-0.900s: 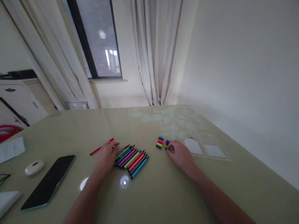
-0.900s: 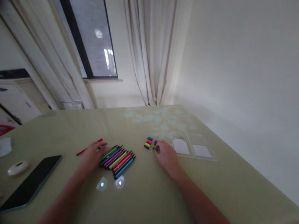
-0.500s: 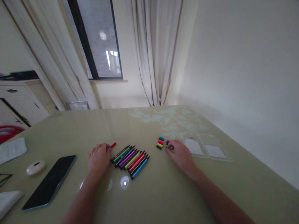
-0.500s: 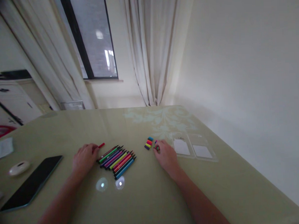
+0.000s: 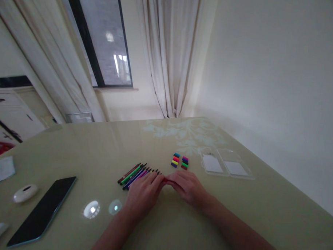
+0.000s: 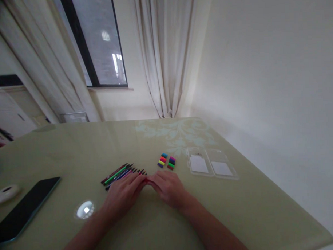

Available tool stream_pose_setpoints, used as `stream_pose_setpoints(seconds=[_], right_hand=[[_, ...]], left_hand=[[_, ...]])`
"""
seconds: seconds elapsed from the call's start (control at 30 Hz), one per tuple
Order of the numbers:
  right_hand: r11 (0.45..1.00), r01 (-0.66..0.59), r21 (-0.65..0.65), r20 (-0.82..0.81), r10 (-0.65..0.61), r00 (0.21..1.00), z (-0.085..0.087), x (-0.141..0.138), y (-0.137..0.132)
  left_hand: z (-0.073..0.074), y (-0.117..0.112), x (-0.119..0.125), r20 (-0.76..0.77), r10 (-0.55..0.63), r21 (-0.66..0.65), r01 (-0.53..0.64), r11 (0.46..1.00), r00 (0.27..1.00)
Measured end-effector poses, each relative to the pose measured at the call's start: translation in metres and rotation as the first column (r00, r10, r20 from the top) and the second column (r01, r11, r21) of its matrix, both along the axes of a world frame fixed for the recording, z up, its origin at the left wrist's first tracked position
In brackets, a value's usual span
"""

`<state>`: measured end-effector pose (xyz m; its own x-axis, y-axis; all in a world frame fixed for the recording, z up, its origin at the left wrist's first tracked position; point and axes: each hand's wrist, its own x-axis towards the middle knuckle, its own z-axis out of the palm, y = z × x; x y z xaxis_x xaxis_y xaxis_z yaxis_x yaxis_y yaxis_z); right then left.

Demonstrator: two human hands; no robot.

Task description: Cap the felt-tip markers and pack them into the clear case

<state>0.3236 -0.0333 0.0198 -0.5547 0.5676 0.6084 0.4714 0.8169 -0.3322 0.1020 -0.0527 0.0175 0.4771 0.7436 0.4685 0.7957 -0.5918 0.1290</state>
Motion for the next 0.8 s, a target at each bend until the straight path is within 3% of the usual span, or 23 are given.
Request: stream_pose_setpoints(seconds=[0.2, 0.5, 0.8], right_hand=[[0.998, 0.009, 0.069, 0.040, -0.012, 0.999, 0.003, -0.002, -0.004], [0.999, -0.040, -0.019, -0.067, 0.038, 0.997, -0.003, -0.003, 0.000], [0.992, -0.069, -0.103, -0.103, 0.058, 0.993, -0.006, -0.001, 0.003]], left_hand=[[0.004, 0.000, -0.004, -0.002, -0.031, -0.134, 0.030, 0.991, 1.000], [0.009, 0.004, -0.004, 0.025, -0.021, -0.307, 0.028, 0.951, 0.999], [0.009, 0.006, -0.003, 0.026, 0.008, -0.311, 0.000, 0.950, 1.000]])
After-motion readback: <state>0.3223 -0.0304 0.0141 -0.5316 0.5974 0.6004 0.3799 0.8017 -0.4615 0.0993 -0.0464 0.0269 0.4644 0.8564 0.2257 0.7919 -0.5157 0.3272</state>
